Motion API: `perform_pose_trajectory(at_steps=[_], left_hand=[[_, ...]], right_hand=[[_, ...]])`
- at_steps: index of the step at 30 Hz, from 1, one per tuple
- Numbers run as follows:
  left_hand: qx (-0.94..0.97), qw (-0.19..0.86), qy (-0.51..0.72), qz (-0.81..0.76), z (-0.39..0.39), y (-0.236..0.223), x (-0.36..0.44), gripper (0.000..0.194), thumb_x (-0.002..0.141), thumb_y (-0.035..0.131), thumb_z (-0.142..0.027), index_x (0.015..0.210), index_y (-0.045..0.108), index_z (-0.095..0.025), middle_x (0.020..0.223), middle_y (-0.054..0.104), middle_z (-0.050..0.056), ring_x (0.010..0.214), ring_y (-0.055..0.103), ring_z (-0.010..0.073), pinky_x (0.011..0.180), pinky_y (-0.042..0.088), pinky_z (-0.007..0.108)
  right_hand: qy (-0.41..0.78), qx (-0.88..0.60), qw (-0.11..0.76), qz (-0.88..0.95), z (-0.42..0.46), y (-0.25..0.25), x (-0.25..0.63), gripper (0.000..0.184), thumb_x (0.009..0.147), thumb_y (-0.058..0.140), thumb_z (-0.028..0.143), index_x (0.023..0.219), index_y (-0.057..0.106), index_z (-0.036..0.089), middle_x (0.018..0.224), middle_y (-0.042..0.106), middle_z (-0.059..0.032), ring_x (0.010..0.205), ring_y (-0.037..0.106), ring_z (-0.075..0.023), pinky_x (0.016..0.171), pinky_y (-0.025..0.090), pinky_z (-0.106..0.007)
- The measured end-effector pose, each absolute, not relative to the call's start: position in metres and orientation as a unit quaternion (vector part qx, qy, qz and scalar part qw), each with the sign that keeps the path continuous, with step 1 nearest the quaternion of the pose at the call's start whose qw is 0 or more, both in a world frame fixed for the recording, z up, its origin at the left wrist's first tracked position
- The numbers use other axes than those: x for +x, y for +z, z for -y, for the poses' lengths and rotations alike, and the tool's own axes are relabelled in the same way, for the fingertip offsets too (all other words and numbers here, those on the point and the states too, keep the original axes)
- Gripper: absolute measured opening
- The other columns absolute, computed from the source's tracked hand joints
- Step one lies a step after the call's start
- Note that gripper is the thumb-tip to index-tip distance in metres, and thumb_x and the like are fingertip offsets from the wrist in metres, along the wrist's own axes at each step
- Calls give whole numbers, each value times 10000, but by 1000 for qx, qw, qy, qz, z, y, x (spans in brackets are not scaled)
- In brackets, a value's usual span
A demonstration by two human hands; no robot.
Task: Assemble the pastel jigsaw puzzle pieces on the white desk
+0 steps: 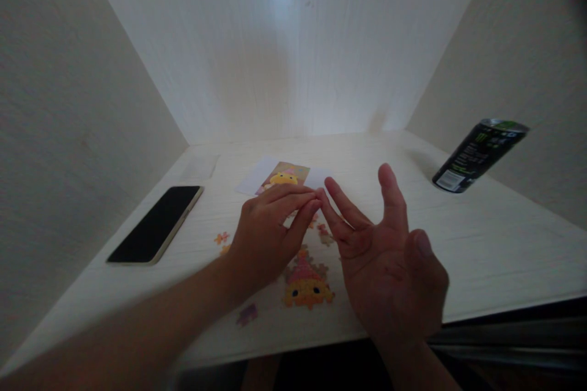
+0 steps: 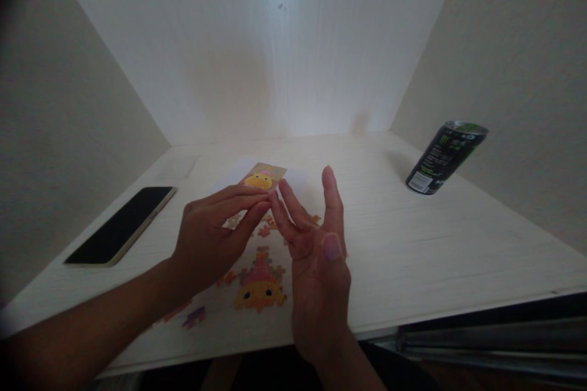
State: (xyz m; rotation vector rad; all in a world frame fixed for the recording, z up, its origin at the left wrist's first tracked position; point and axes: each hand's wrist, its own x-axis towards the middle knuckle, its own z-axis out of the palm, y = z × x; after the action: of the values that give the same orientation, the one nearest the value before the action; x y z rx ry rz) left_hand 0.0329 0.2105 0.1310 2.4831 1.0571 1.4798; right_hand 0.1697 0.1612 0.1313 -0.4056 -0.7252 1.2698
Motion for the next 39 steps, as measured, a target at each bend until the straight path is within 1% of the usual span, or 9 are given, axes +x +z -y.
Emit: perform_pose_trajectory(at_steps=[6,11,14,17,20,23,26,32,39], left_hand=[[792,67,498,-348,-213,129,34,144,832,735,-202,969,724,-159,995,696,-15,940,646,86,889,504,217],[781,92,503,-357,-213,129,35,98,857,712,-223,945,734,-185,959,701,-29,900,654,90,882,509,243],[782,84,501,-360,-212,131,35,108,868,690,-202,966,726,-176,977,700,-23,903,647,83,874,508,221],[772,100,502,-378,-210,132,36,96,884,660,-197,954,713,-160,932,694,-18,834,645,69,799,528,183],[734,192,528,-382,-205,133,39,87,861,690,-215,924,682,-157,877,680,-16,754,652,76,712,568,165],[691,293,556,-357,-200,134,44,144,835,718,-191,956,643,-163,894,672,-1,769,673,116,677,603,198],[665,341,580,-324,-196,135,47,174,825,720,-140,972,627,-152,903,666,19,781,681,141,676,619,227],[687,322,591,-275,-193,134,46,221,846,669,-56,1018,649,-194,986,665,-8,772,675,127,682,634,269],[718,267,609,-204,-190,136,48,262,774,676,46,969,632,-123,1007,668,85,905,664,200,709,623,337]], right_hand=[[559,-187,725,355,-164,129,174,710,858,585,532,1495,331,349,1248,689,-73,1258,579,-290,1173,267,-600],[553,-172,728,367,-163,127,171,730,853,598,519,1499,323,322,1255,685,-92,1276,564,-292,1166,282,-591],[553,-171,729,365,-164,127,171,724,854,603,519,1494,328,322,1254,685,-97,1283,558,-294,1162,282,-592],[567,-159,730,348,-167,126,176,682,868,572,528,1478,347,322,1230,697,-102,1282,558,-297,1150,285,-603],[607,-152,718,305,-171,127,184,601,899,467,561,1442,400,311,1174,721,-112,1216,611,-312,1131,284,-627],[635,-155,707,272,-173,130,191,579,907,398,592,1386,471,276,1119,737,-134,1155,649,-328,1117,290,-635],[639,-145,704,273,-173,133,194,581,907,383,608,1355,503,259,1098,741,-149,1164,642,-333,1105,309,-632],[638,-126,689,320,-169,138,203,544,899,423,611,1333,527,299,1095,748,-114,1134,660,-333,1098,311,-641],[634,-138,672,356,-165,142,208,596,884,446,635,1394,461,326,1090,750,-108,1004,711,-344,1052,337,-674]])
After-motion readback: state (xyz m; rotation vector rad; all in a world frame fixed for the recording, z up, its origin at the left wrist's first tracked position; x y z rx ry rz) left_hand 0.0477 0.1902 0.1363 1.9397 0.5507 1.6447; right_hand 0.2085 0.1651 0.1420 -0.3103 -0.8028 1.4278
